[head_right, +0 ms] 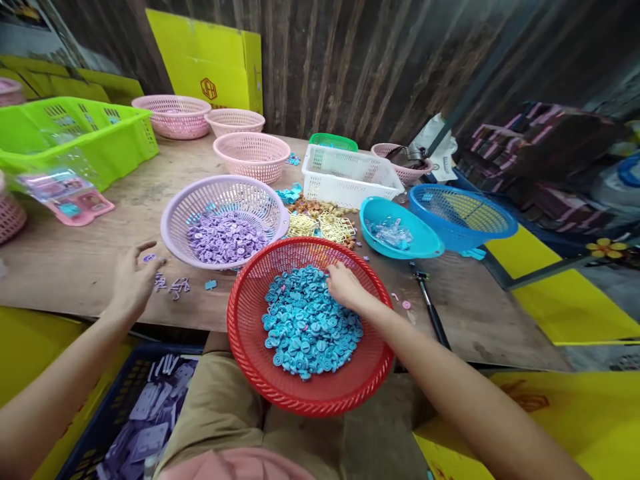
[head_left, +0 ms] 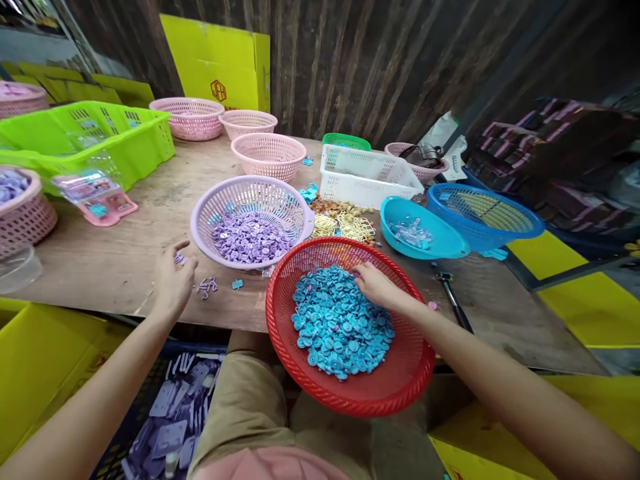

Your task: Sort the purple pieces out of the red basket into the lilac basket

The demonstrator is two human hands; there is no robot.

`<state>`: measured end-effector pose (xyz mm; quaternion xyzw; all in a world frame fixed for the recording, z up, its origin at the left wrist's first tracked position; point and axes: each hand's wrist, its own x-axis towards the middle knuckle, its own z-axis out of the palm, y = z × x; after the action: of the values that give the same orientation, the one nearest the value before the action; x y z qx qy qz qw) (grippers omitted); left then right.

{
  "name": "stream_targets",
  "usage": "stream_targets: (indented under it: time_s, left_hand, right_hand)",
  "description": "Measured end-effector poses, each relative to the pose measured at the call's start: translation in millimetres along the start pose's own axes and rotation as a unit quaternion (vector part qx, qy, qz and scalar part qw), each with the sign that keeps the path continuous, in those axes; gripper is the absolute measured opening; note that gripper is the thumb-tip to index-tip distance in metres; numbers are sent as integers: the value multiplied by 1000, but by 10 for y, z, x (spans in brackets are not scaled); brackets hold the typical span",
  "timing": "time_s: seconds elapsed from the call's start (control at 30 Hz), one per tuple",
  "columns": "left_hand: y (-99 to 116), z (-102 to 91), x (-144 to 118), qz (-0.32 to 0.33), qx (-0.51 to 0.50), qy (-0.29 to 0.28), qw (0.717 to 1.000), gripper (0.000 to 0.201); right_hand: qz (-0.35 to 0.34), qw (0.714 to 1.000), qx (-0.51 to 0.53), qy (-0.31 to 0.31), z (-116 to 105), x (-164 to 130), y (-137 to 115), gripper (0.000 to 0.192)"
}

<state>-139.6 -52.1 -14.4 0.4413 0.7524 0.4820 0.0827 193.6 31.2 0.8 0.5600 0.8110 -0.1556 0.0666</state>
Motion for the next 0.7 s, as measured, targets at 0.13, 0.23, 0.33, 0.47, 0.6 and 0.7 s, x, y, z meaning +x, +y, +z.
stream_targets:
  time_s: [0.13, 0.23, 0.33, 0.47, 0.6, 0.7]
  left_hand:
    - [482, 234, -273, 133, 1, -44, 990, 30]
    - [724, 410, -491, 178, -40, -132, 974, 33]
    - [760, 494, -637, 174, -57, -188, 965, 35]
    - [662, 507, -731, 136, -80, -215, 964, 37]
    - [613, 528, -774, 119, -108, -234, 959, 37]
    - [615, 547, -772, 118, -99, -240, 959, 40]
  right_hand:
    - [-27, 998, -33, -55, 140, 29, -203, 47]
    - [-170, 980, -30, -100, 230, -300, -473, 41]
    - [-283, 949, 13, -141, 169, -611, -438, 37]
    - [-215, 966, 24, -140, -42, -740, -2, 35]
    - [-177, 968, -9, -178, -111, -776, 176, 36]
    - [-325, 898, 55, -293, -9, -752, 14, 40]
